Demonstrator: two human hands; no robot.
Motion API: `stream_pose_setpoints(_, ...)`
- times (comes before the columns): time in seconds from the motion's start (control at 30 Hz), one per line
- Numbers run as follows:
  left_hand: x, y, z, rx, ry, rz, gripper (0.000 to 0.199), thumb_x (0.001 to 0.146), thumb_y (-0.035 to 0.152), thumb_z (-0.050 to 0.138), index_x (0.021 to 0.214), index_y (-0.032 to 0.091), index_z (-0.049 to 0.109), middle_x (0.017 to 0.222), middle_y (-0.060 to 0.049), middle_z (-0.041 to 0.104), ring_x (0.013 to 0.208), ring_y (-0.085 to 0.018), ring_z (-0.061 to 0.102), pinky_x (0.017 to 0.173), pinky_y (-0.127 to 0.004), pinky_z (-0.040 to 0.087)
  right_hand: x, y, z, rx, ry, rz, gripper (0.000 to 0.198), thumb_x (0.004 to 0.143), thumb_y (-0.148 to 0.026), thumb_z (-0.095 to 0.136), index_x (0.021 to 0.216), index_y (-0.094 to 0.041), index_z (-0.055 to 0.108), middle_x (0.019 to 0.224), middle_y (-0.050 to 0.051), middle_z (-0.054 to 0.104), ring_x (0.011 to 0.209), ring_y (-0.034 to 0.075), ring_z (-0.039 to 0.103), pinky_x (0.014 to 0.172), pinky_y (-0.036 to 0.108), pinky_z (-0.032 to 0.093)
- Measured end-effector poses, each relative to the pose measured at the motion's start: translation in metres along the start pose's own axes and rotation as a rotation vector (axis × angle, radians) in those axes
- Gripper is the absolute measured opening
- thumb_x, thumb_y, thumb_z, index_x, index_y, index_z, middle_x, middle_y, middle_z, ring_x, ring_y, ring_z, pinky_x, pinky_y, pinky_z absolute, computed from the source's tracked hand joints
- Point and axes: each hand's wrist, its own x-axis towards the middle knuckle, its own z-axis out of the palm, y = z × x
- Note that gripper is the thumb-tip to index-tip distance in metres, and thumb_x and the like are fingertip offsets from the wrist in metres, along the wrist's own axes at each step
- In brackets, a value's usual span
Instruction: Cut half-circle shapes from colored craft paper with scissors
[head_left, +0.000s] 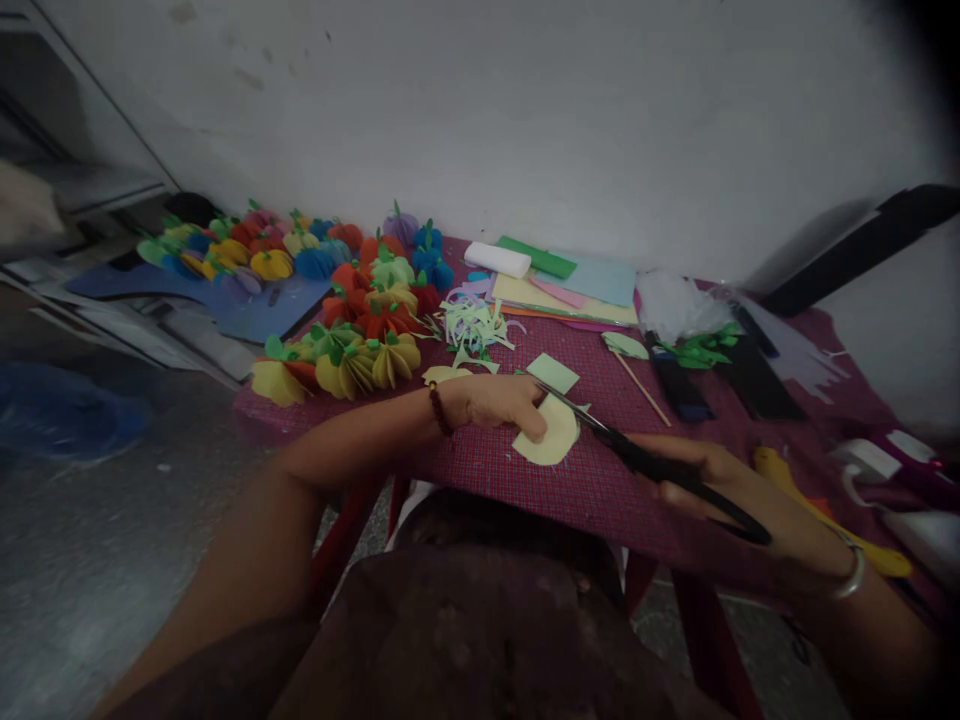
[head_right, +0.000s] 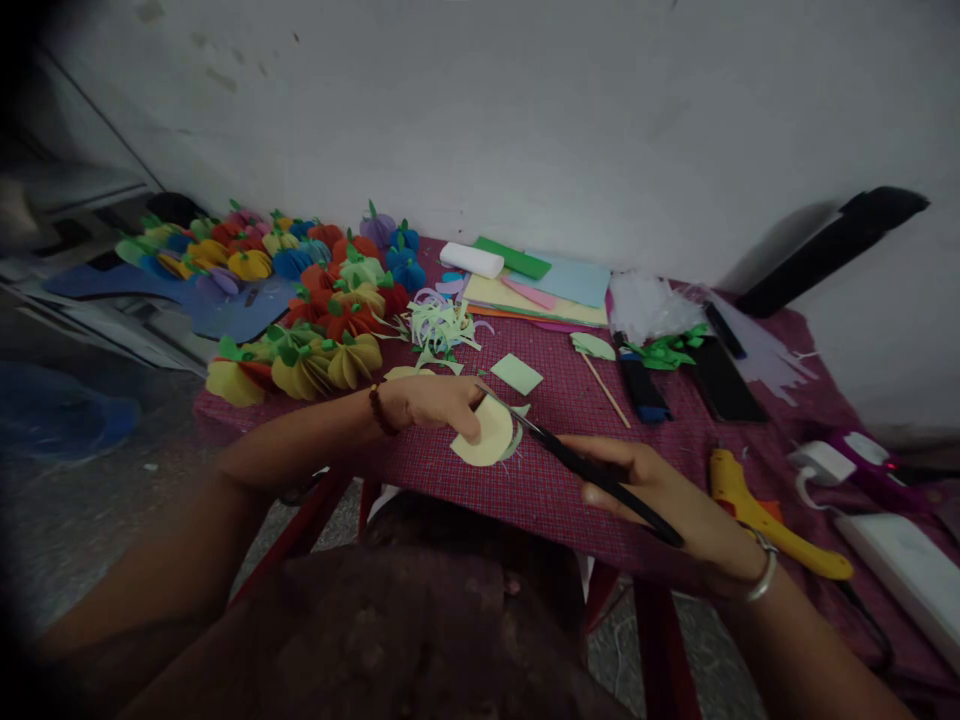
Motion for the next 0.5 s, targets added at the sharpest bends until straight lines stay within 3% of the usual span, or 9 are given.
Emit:
stream_pose_setpoints(0.27,0.0,-0.0007,-0.0019,0.001,-0.059,-0.003,0.019,0.047,0.019,0.07,0.065,0.014,0.068,0.059,0.001,0.065,0.049,-0.009,0.05,0.047,-0.02,0.04,-0.0038,-0.0068,0.0041,0.071,-0.009,0.019,0.059,0.082,-0.06,0.07,0.128,-0.023,0.072,0.124,0.012,0.075,0.115,0.035,0.07,0.099,0.048,0.057)
stream_pose_setpoints(0.5,0.0013,-0.0062,-0.0034,0.023,-0.023,-0.01,0.022,0.048,0.017,0.07,0.069,0.012,0.068,0.062,-0.002,0.064,0.057,-0.011,0.054,0.048,-0.02,0.038,-0.0045,-0.0095,0.0071,0.078,0.012,0.054,0.061,0.082,-0.062,0.069,0.128,-0.023,0.072,0.122,0.013,0.075,0.115,0.035,0.07,0.102,0.049,0.055)
